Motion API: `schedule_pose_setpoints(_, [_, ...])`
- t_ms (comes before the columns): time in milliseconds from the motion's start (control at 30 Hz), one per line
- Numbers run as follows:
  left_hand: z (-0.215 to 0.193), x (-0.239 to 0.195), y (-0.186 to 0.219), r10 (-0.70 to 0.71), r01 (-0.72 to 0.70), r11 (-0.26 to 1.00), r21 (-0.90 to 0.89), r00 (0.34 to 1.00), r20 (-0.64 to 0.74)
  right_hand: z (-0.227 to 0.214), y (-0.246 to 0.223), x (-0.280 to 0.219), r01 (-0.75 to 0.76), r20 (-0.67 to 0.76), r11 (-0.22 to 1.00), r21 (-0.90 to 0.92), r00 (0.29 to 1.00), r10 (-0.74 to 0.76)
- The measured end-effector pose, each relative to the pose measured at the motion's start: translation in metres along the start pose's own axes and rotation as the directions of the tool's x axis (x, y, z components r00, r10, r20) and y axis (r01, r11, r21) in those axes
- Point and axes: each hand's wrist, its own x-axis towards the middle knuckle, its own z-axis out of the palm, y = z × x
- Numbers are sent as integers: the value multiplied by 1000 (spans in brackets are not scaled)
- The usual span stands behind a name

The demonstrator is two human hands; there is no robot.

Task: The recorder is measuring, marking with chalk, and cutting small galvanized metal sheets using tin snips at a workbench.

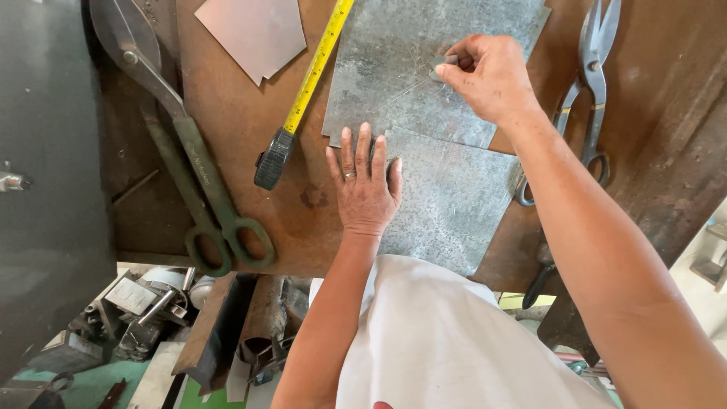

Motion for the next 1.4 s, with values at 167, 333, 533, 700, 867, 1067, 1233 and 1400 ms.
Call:
schedule_pose_setpoints(167, [0,1,0,1,-1,1000,5,1000,6,0,4,1,32,-16,999,-3,999,-32])
schedule_pose_setpoints(333, [1,0,0,0,0,1000,10,1000,2,-1,2,1,-16,10,1000,-7,1000,16])
schedule_pose_setpoints(533, [0,0,0,-4,4,1000,7,1000,15,-1,5,2,51,10,996,-71,999,-50])
schedule_pose_setpoints(700, [2,0,-1,2,-2,1000,6,1000,3,-5,4,6,40,46,998,-48,998,-37])
schedule_pose_setpoints(867, [2,0,-1,-2,2,1000,5,1000,0,-7,-6,2,54,52,997,-48,997,-52])
schedule_pose_setpoints(1067, [-4,0,-1,-4,4,1000,10,1000,-16,-7,-11,-25,-122,11,982,144,993,121])
schedule_pose_setpoints(1233, [-7,2,3,5,-5,1000,-3,1000,-5,-9,20,-49,-157,7,939,307,987,163])
schedule_pose_setpoints(1400, [-10,3,8,17,-17,1000,-4,1000,5,-18,2,-59,-217,23,889,404,974,227])
